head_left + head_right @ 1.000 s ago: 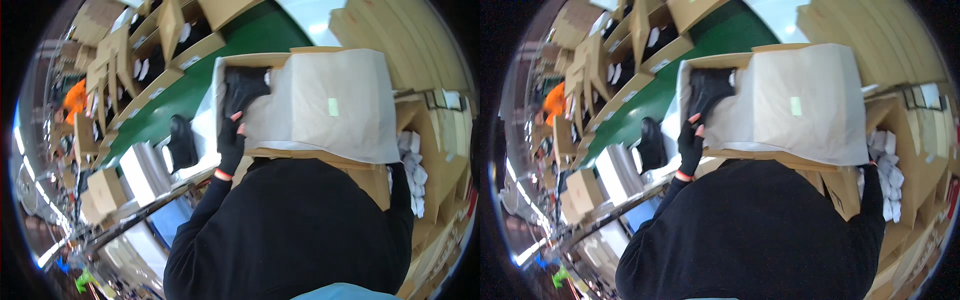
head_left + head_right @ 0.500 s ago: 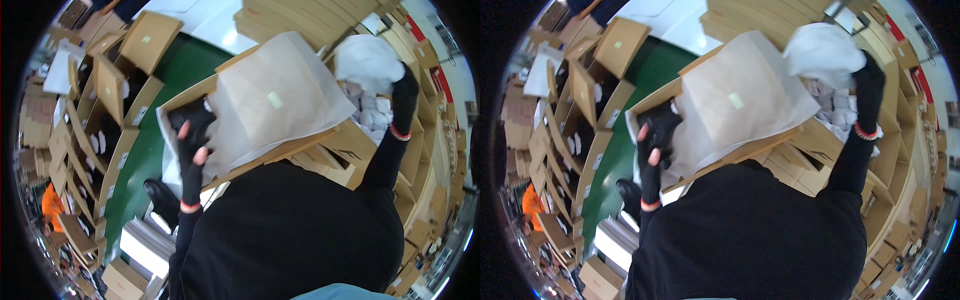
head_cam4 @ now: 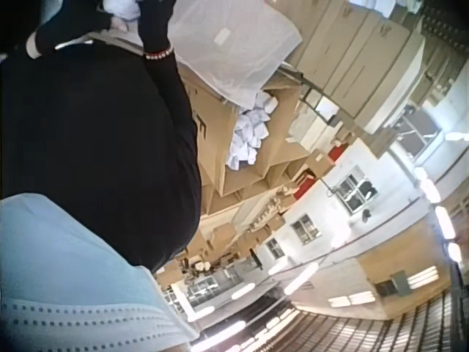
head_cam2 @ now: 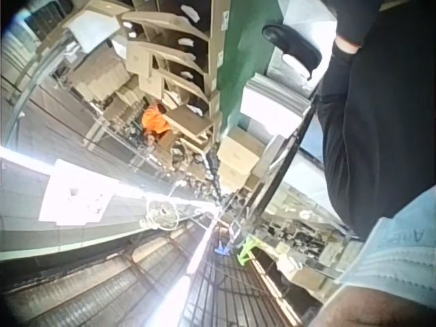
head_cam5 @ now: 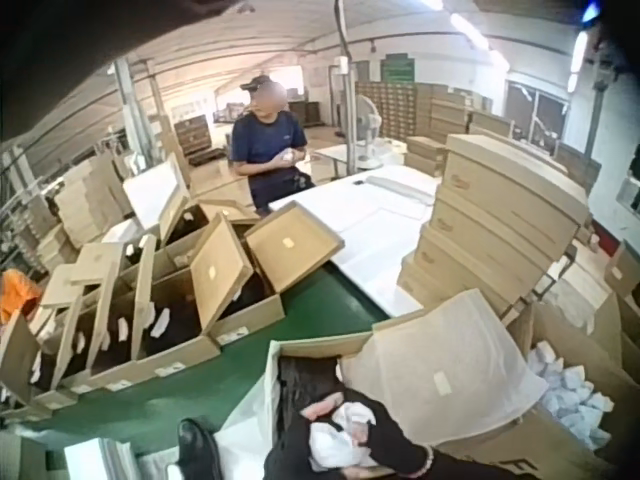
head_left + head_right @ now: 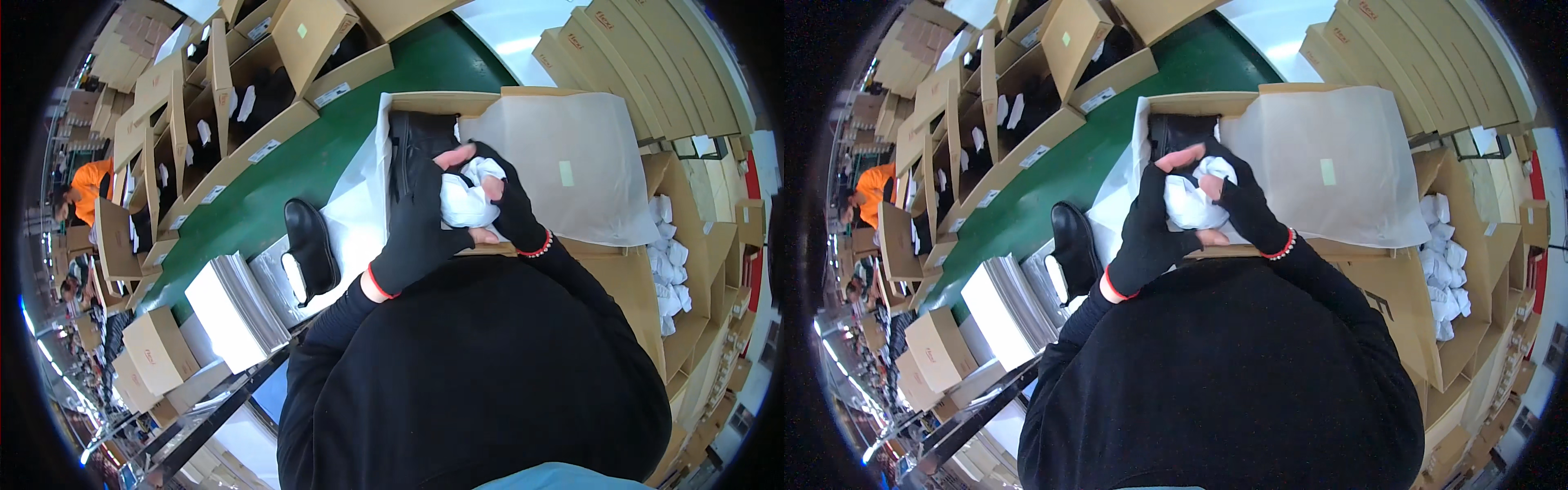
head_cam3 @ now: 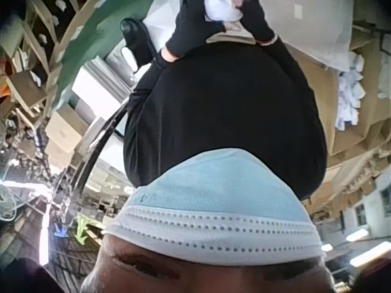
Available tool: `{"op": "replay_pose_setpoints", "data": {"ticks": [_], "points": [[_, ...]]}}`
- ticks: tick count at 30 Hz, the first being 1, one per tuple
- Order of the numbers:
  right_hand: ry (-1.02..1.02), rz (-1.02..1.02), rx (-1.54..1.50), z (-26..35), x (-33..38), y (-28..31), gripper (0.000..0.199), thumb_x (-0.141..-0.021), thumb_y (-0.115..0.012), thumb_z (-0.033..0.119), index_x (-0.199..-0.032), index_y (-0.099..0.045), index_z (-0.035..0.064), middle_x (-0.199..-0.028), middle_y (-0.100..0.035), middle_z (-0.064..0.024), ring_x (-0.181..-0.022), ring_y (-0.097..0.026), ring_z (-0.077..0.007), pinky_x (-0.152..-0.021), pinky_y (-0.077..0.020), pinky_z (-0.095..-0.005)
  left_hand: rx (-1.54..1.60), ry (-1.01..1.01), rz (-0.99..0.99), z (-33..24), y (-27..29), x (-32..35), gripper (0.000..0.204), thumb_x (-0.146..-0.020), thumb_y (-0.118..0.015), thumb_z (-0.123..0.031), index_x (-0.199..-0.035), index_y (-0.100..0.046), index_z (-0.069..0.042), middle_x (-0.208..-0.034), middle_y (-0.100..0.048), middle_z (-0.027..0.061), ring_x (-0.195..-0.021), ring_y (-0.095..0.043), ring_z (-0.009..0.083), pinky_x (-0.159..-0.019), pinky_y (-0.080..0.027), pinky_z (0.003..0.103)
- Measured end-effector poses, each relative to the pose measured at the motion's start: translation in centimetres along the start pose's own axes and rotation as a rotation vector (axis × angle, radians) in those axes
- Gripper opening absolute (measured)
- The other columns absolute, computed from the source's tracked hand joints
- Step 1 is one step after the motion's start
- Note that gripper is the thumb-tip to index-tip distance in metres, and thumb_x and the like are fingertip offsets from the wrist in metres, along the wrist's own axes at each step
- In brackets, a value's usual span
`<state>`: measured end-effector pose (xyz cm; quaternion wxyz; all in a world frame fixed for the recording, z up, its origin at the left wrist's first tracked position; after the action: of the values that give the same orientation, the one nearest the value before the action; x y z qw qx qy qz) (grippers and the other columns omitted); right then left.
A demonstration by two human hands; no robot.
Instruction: The person places a sheet of white tissue paper into a cardboard box. They then place a pair of black shoes into the box, one at a time, and cover them with additional tissue paper. The person closes the box and moves it aside, repeating the process with a new box and another pair of shoes.
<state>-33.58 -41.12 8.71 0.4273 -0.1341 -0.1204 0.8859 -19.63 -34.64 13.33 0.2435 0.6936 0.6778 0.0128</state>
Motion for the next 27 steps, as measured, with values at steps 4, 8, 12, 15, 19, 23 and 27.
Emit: {"op": "replay_pose_setpoints", "data": {"ticks": [4, 8, 12, 15, 19, 23, 27], "points": [[-0.019, -0.127, 0.009, -1.2, -0.7, -1.0, 0.018, -0.086, -0.059, 0.021, -0.096, -0.055, 0.0067, -0.085, -0.055, 0.001, -0.081, -0.052, -0.0073, -0.074, -0.0431, -0.0252, 0.217, 0.167, -0.112, 2.4, 1.0, 1.5, 0.094, -0.062, -0.088, -0.021, -0.137, -0.036, -0.003, -0.117, -0.054, 0.0083, -0.109, -0.053, 0.0202, -0.097, -0.04, 0.032], [-0.057, -0.336, 0.131, -3.2, -0.4, -2.0, 0.016, -0.088, -0.061, 0.022, -0.091, -0.055, 0.0071, -0.08, -0.054, 0.0016, -0.078, -0.053, -0.0079, -0.072, -0.0437, -0.0259, 0.057, 0.128, -0.329, 4.3, -0.4, 4.0, 0.073, -0.071, -0.08, -0.01, -0.134, -0.044, 0.0, -0.126, -0.052, 0.0154, -0.117, -0.053, 0.0276, -0.095, -0.043, 0.034], [-0.186, -0.203, 0.106, -8.6, 1.2, -0.8, 0.027, -0.093, -0.059, 0.026, -0.11, -0.053, 0.0072, -0.097, -0.057, -0.0044, -0.094, -0.055, -0.0138, -0.082, -0.0444, -0.0303, -0.098, 0.209, -0.204, 4.0, -1.0, 5.5, 0.07, -0.074, -0.074, -0.008, -0.136, -0.042, -0.003, -0.122, -0.056, 0.017, -0.113, -0.056, 0.0321, -0.093, -0.045, 0.037], [-0.125, 0.202, 0.255, -7.5, -0.3, -0.1, 0.041, -0.095, -0.056, 0.028, -0.126, -0.046, 0.0021, -0.116, -0.054, -0.0116, -0.112, -0.051, -0.0193, -0.097, -0.0391, -0.0326, -0.102, 0.302, -0.205, 8.2, 1.2, 6.5, 0.065, -0.07, -0.075, -0.01, -0.129, -0.047, -0.007, -0.107, -0.063, 0.0161, -0.095, -0.062, 0.0339, -0.081, -0.049, 0.041], [0.075, 0.277, 0.939, -7.5, -4.1, 3.3, 0.075, -0.083, -0.069, 0.024, -0.146, -0.032, 0.0117, -0.146, -0.035, -0.0155, -0.136, -0.034, -0.0309, -0.11, -0.0306, -0.0382, -0.599, 0.171, 0.308, 9.4, 2.0, 8.2, 0.056, -0.06, -0.075, -0.014, -0.114, -0.058, -0.01, -0.094, -0.062, 0.0147, -0.083, -0.057, 0.0332, -0.071, -0.048, 0.04], [0.241, 0.529, 1.384, -14.9, -6.3, 5.2, 0.092, -0.069, -0.079, 0.017, -0.147, -0.031, 0.0224, -0.151, -0.027, -0.0117, -0.138, -0.028, -0.0358, -0.11, -0.0295, -0.0465, -0.887, 0.137, 0.412, 11.6, 0.2, 7.2, 0.052, -0.063, -0.071, -0.01, -0.114, -0.06, -0.01, -0.111, -0.059, 0.0137, -0.09, -0.06, 0.0337, -0.081, -0.048, 0.042], [0.195, 0.577, 1.655, -18.4, -8.4, 5.3, 0.097, -0.063, -0.078, 0.012, -0.146, -0.033, 0.0293, -0.151, -0.029, -0.0078, -0.138, -0.026, -0.0371, -0.107, -0.0306, -0.0559, -0.873, -0.117, 0.369, 14.5, -1.4, 8.8, 0.031, -0.07, -0.061, -0.007, -0.101, -0.065, -0.011, -0.087, -0.066, 0.0117, -0.084, -0.065, 0.0263, -0.084, -0.046, 0.042]]}}
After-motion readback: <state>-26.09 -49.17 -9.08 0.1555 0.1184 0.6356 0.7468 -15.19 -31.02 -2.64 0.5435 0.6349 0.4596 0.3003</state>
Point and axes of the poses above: each hand's wrist, its own x-axis away from the middle knuckle, its own y-axis out of the back of the hand, z = x × y, the point moved 2 cm from there along -x, towards the middle knuckle
